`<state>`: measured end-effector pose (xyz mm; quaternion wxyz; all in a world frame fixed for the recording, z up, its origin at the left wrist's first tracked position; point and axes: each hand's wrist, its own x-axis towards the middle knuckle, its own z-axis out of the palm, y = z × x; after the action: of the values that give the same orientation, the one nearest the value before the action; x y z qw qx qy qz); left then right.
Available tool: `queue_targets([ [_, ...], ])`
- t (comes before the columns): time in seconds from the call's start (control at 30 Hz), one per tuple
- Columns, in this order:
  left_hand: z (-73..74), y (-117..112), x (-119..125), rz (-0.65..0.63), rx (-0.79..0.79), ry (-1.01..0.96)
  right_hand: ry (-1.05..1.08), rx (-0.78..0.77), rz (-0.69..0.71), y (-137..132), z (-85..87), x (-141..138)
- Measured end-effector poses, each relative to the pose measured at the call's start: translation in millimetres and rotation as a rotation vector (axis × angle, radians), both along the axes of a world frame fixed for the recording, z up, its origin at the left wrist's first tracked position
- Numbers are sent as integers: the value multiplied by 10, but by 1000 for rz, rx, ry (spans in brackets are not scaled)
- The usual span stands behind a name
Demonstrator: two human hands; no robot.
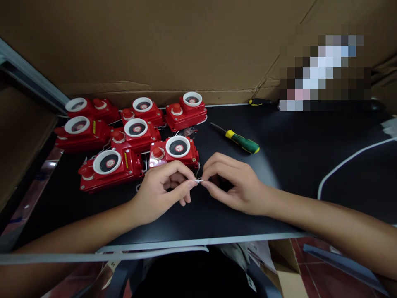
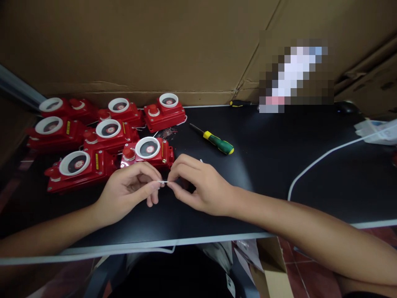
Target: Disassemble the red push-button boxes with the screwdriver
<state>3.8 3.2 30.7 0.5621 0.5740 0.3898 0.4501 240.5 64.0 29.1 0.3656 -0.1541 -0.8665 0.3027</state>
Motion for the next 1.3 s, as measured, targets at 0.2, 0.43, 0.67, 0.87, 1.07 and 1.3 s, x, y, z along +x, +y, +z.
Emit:
queue_targets([
  [0.2, -19, -3, 6, -37, -44, -130, -15, -17, -13, 2, -3, 10],
  [0.43, -17, 16, -36, -41, -10, -171, -11, -82, -31, 39, -37, 36],
  [0.67, -64, -14, -70, -63, 105, -165, -393, 118, 43, 182, -23, 149],
  [0.87, 6, -42, -120, -35, 283, 38, -497, 373, 35, 237, -35, 180],
  [1.07, -64, -39, -60, -168, 165, 286, -232, 150, 109, 206, -8, 184],
  [1.3, -6, 1, -65, -250, 196, 483, -22, -5, -123, 253, 91, 209],
])
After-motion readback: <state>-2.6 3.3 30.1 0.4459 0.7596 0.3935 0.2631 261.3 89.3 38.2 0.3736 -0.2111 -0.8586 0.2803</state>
